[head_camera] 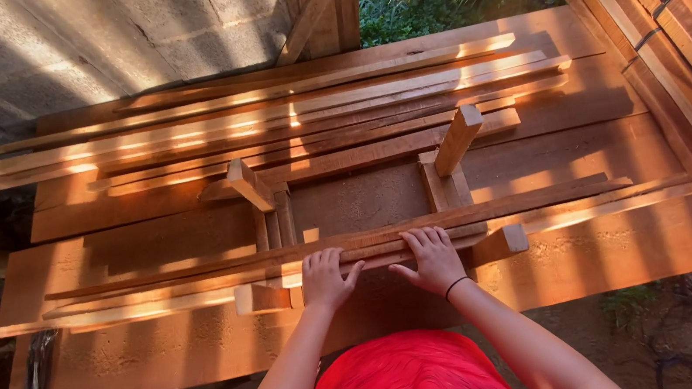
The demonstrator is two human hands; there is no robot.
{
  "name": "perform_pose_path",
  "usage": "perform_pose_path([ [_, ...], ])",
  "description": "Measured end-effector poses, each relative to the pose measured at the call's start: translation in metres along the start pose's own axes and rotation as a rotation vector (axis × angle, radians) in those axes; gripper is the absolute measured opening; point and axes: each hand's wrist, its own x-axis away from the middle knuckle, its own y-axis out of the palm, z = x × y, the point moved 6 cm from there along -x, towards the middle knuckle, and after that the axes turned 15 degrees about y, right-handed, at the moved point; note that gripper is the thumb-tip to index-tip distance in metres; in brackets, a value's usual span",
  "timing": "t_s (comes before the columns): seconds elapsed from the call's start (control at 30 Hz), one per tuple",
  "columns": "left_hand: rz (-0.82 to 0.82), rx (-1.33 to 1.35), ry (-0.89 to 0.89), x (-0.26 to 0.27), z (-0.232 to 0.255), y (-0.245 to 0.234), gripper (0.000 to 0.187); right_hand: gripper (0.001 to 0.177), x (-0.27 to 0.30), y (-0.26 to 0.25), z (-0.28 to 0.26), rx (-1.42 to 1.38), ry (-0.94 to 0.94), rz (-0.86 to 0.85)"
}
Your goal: Sorting and bundling thin wooden slats into bundles on a workbench.
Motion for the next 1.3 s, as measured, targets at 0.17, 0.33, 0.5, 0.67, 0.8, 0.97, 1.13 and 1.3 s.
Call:
perform_pose_path([
  [0.17, -0.032, 0.045, -0.142, -0.033, -0.041, 0.024, 0.043, 0.053, -0.041, 0.014, 0.008, -0.139, 0.133, 0.04],
  [0.33, -0.051, 0.104, -0.184, -0.086, -0.076, 0.038, 0.033, 0.041, -0.11, 0.032, 0.007, -0.24, 0.261, 0.084],
  [0.5, -0.091, 0.182, -0.242, -0.14, -0.135, 0.086, 0.037, 0.05, -0.185, 0.066, 0.018, -0.289, 0.416, -0.089],
  [0.67, -0.2, 0.185, -0.286, -0.201, -0.172, 0.055, 0.045, 0.062, -0.262, 0.081, 0.033, -0.19, 0.454, -0.242],
  [0.8, -0.364, 0.085, -0.349, -0.26, -0.198, 0.032, 0.057, 0.065, -0.323, 0.075, 0.037, -0.078, 0.419, -0.167],
  [0.97, -0.574, 0.014, -0.305, -0.301, -0.215, 0.044, 0.066, 0.064, -0.377, 0.095, 0.032, 0.07, 0.29, -0.258],
  [1.13, -0.719, 0.003, -0.284, -0.318, -0.211, 0.03, 0.073, 0.068, -0.398, 0.11, 0.03, 0.163, 0.238, -0.325],
  [1.3, -0.721, 0.023, -0.252, -0.303, -0.223, 0.071, 0.058, 0.056, -0.387, 0.124, 0.032, 0.152, 0.223, -0.296],
])
